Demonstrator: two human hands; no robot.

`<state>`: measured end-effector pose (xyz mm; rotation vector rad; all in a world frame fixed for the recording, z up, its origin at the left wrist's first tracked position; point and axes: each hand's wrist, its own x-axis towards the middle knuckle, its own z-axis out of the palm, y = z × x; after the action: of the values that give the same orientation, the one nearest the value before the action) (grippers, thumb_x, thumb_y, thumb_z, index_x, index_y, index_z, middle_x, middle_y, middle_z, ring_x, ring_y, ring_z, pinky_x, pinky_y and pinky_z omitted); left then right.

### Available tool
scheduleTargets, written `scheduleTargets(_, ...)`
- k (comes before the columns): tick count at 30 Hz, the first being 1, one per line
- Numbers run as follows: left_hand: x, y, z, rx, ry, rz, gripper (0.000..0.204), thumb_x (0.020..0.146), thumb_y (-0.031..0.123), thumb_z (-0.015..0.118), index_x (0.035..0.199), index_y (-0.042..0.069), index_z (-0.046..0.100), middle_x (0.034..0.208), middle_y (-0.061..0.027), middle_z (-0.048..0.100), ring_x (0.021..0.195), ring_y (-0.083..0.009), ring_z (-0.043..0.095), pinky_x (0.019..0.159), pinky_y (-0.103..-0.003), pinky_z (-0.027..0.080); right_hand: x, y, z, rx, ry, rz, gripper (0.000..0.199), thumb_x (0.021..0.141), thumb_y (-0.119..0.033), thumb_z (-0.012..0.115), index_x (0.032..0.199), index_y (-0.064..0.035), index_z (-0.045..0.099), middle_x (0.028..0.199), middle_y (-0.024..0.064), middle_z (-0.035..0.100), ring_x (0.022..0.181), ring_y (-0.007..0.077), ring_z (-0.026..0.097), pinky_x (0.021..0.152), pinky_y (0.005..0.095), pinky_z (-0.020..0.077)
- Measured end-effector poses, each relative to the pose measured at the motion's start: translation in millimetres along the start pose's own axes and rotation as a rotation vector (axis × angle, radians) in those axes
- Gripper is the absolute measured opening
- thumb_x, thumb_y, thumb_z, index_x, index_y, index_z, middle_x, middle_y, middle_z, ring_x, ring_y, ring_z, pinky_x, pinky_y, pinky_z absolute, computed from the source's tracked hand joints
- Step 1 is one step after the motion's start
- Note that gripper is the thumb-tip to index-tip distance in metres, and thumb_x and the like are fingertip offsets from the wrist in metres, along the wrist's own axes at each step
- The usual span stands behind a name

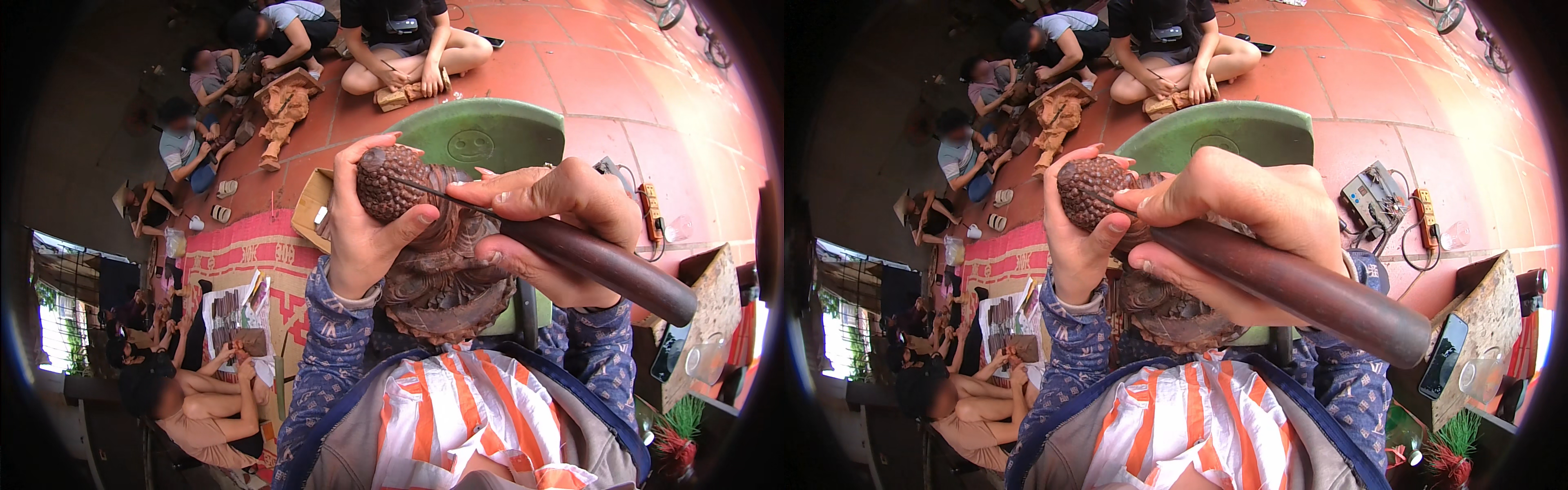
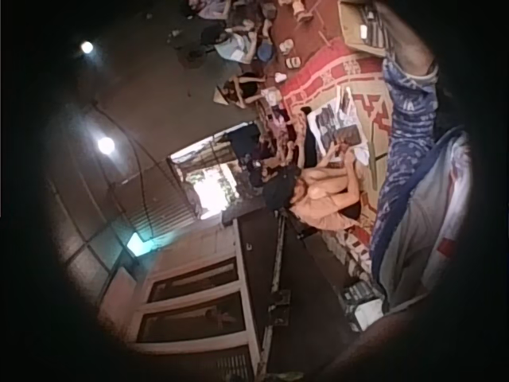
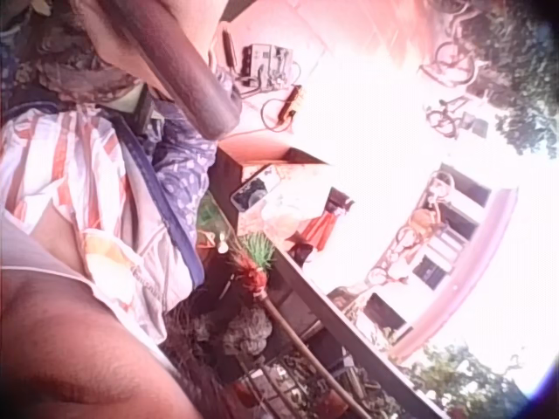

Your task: The person carves a wooden Buddha head sculpture using a chisel and mallet. They hold the sculpture in their lap and repeatedly strike the chisel to refine the details of the head and hair.

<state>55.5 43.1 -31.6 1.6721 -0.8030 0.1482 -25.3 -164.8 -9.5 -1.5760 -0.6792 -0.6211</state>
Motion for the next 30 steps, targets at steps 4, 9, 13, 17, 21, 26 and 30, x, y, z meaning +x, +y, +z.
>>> scheduleTargets(4,1,3,-1,0.032,-0.008,0.004,0.078,0.076,0.035,0.084,0.131,0.002,0.039,0.115,-0.0133,0.062,0.101,-0.0171,0.062,0.092,-0.031,0.048,7,-9,0,-0.062,-0.016,0.024,0.032,0.075,-0.008,0.083,0.09,0.0028,0.057,0.096,0.025,0.07,0.101,0.0315,0.069,0.093,0.0422,0.0528)
scheduleTargets(9,2,3,1,0.081,-0.029,0.019,0.078,0.076,0.034,0.084,0.131,0.002,0.039,0.114,-0.0123,0.062,0.102,-0.0171,0.061,0.092,-0.031,0.048,24,6,-15,0.226,-0.088,0.188,0.029,0.079,-0.002,0.078,0.093,0.0023,0.053,0.101,0.0276,0.067,0.099,0.0354,0.069,0.088,0.0404,0.0577)
scheduleTargets(13,2,4,2,0.07,-0.012,0.01,0.077,0.076,0.034,0.084,0.13,0.002,0.04,0.113,-0.0121,0.062,0.1,-0.0172,0.062,0.091,-0.031,0.048,34,55,-25,0.722,-0.13,0.279,0.029,0.09,-0.016,0.069,0.104,-0.0029,0.048,0.11,0.0313,0.064,0.099,0.0355,0.069,0.089,0.0431,0.0572)
scheduleTargets(17,4,-1,0,0.092,-0.032,0.041,0.076,0.076,0.035,0.084,0.13,0.002,0.04,0.114,-0.0126,0.062,0.1,-0.0173,0.062,0.092,-0.031,0.048,22,72,-21,1.102,0.073,0.199,0.029,0.09,-0.018,0.068,0.106,-0.0036,0.048,0.114,0.0329,0.062,0.102,0.0367,0.068,0.091,0.0451,0.0561)
scheduleTargets(21,1,-2,-1,0.084,-0.013,0.033,0.077,0.076,0.035,0.084,0.13,0.002,0.04,0.115,-0.0132,0.062,0.1,-0.0174,0.062,0.092,-0.031,0.048,11,66,-17,0.827,0.027,0.138,0.03,0.089,-0.017,0.069,0.105,-0.0036,0.048,0.113,0.0348,0.062,0.102,0.038,0.067,0.092,0.0468,0.0554)
scheduleTargets(26,0,1,0,0.029,-0.004,0.004,0.078,0.076,0.035,0.084,0.131,0.003,0.039,0.116,-0.013,0.061,0.101,-0.0172,0.062,0.092,-0.031,0.048,5,36,-12,0.317,-0.044,-0.001,0.033,0.078,-0.007,0.079,0.095,0.0003,0.051,0.104,0.0328,0.066,0.096,0.0345,0.07,0.091,0.0446,0.0533)
scheduleTargets(30,1,0,1,0.008,-0.008,-0.003,0.078,0.077,0.036,0.084,0.132,0.003,0.039,0.116,-0.013,0.061,0.101,-0.017,0.062,0.092,-0.031,0.048,5,25,-12,0.15,-0.081,-0.073,0.032,0.077,-0.006,0.08,0.094,0.0021,0.054,0.102,0.0314,0.067,0.101,0.0354,0.068,0.092,0.0455,0.0527)
